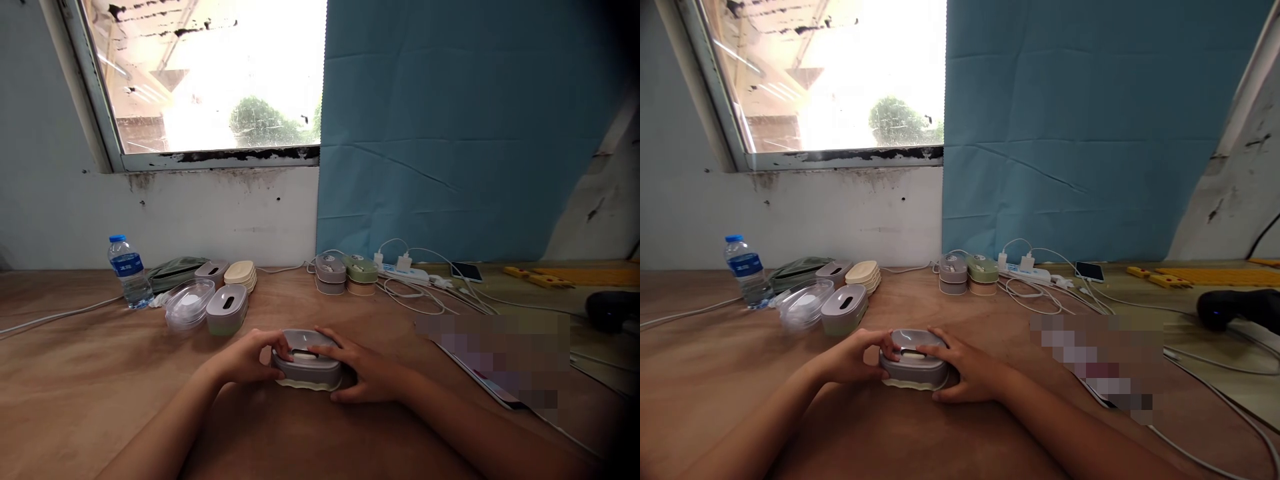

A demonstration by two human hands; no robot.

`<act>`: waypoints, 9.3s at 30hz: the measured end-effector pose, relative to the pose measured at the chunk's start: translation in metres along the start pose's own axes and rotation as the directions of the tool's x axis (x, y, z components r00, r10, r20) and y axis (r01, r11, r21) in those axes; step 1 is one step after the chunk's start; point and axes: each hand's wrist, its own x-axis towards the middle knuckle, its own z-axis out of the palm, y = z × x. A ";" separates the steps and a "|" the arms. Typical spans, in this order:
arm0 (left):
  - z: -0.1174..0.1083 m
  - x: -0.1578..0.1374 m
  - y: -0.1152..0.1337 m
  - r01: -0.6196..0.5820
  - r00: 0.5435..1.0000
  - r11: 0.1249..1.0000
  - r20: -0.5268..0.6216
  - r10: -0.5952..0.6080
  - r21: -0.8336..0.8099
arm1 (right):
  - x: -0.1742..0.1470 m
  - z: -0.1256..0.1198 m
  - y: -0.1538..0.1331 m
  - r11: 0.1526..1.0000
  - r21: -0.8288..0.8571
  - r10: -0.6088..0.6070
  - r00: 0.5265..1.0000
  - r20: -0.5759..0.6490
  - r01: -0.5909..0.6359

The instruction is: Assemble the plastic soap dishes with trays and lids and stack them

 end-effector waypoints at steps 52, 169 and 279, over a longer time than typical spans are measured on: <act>0.000 0.010 -0.018 -0.326 0.742 0.478 -0.534 -0.405 -0.816 | 0.001 0.000 0.003 0.986 -0.130 -0.124 0.985 -0.123 0.108; 0.007 0.008 -0.040 0.317 0.627 0.946 -0.765 -0.150 0.074 | 0.164 0.017 0.073 0.737 -0.544 0.042 0.830 -0.556 -0.401; 0.053 0.018 0.003 0.126 0.973 0.987 -0.208 -0.104 0.096 | -0.013 -0.013 0.037 0.981 0.002 -0.190 0.965 -0.181 0.194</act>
